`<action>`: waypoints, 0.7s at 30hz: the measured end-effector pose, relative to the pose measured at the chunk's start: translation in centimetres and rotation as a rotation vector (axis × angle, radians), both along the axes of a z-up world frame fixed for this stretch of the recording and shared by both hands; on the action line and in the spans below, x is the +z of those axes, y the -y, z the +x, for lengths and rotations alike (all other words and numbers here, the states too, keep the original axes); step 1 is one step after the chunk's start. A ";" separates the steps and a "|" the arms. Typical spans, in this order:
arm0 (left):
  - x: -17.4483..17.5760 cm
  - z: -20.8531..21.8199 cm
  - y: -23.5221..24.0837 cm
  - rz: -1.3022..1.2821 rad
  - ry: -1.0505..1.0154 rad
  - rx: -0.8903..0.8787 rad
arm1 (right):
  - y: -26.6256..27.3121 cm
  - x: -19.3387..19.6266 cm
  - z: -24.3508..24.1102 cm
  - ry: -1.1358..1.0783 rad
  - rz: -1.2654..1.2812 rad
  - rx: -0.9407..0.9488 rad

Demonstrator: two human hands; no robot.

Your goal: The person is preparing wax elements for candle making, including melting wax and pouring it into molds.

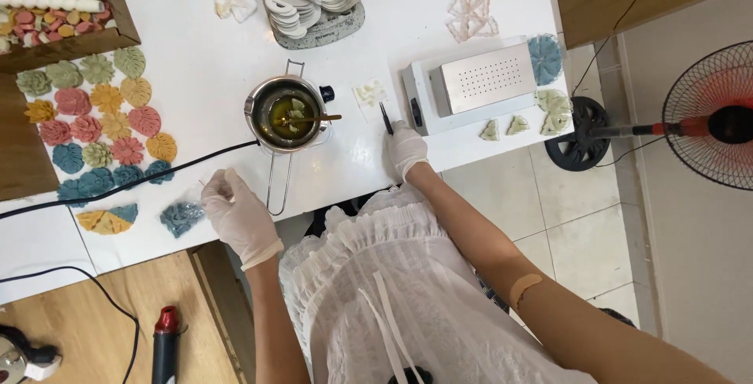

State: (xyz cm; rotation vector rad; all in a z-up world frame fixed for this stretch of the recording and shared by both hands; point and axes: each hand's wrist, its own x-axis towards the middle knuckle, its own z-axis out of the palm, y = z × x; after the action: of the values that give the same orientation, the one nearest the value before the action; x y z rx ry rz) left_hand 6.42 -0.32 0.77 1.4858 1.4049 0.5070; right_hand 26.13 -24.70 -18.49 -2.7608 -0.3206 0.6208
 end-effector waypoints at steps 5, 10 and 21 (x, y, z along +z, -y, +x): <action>3.7 0.9 3.7 0.197 -0.065 -0.111 | 1.2 4.7 1.4 -0.229 0.145 -0.123; 4.6 4.2 7.6 -0.041 -0.049 -0.273 | 1.2 13.9 1.9 -0.693 0.517 -0.390; 3.9 7.5 9.6 -0.799 0.614 -0.168 | -3.2 22.8 2.3 -1.410 0.853 -0.053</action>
State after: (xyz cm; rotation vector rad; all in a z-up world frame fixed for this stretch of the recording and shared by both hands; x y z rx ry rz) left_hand 13.91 -9.89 4.70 0.6961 0.8227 0.2126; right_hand 28.43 -21.53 4.27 -1.1008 -0.1020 1.6716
